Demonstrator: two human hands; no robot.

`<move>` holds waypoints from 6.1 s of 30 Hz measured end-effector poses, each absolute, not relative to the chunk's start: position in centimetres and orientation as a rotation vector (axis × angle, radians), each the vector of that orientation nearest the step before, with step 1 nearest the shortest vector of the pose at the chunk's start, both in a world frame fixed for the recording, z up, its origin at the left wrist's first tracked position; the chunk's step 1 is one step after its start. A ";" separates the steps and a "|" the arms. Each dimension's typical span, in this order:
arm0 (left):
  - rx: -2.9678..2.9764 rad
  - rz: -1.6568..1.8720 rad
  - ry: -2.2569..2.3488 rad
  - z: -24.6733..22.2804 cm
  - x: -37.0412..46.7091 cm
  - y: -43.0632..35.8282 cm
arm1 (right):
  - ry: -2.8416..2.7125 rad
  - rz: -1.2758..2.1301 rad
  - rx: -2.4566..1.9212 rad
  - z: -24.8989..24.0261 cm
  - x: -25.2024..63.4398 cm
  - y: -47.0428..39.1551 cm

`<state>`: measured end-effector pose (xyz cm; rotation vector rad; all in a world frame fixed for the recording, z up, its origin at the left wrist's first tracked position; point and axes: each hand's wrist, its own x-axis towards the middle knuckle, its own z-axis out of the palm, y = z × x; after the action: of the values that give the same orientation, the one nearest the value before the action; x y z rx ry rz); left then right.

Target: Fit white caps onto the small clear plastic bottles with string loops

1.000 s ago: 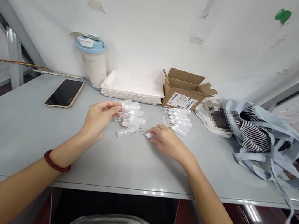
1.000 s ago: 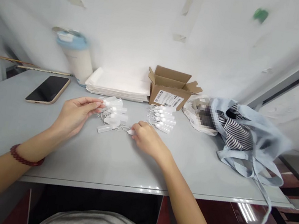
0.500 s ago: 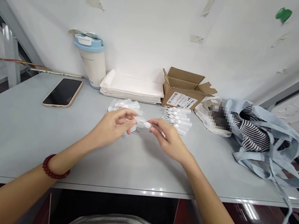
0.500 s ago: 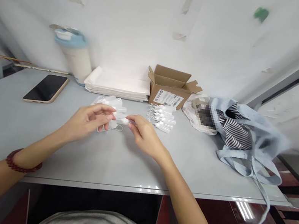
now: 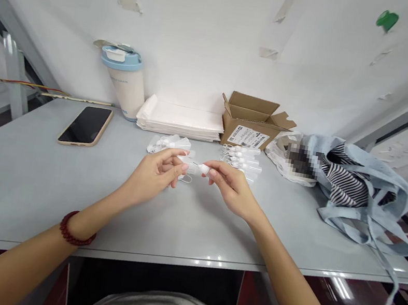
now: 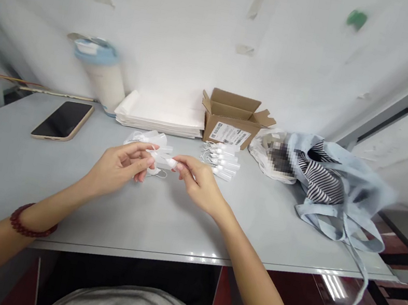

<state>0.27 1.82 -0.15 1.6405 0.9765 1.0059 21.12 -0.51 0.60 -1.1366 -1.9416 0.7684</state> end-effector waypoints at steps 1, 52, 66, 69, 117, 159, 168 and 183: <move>1.621 1.028 0.984 -0.1 0.3 1.8 | -1.943 0.777 -1.140 0.6 21.1 -0.5; 1.738 0.888 0.976 -0.1 0.4 1.2 | -1.949 0.813 -1.229 1.1 20.9 -0.7; 2.055 0.836 1.009 -0.3 0.5 1.2 | -2.020 0.778 -1.271 1.0 21.1 -0.7; 2.117 0.813 0.982 -0.4 0.4 1.1 | -2.022 0.805 -1.275 1.0 21.2 -0.7; 1.948 0.869 0.977 0.0 0.9 0.5 | -1.794 0.910 -1.290 0.2 19.9 -0.8; 1.636 0.727 0.898 0.8 -0.5 2.1 | -1.966 0.714 -1.231 0.4 20.2 -0.9; 1.638 0.779 0.924 0.0 -0.2 1.7 | -1.994 0.687 -1.183 -0.2 19.8 -1.0; 1.572 0.968 1.128 2.3 -2.3 2.9 | -2.030 0.462 -1.290 -0.3 21.4 0.4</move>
<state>-2.34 2.87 2.27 1.5725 1.1277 0.9681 21.44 0.37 -0.31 -1.2903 -2.0298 0.4616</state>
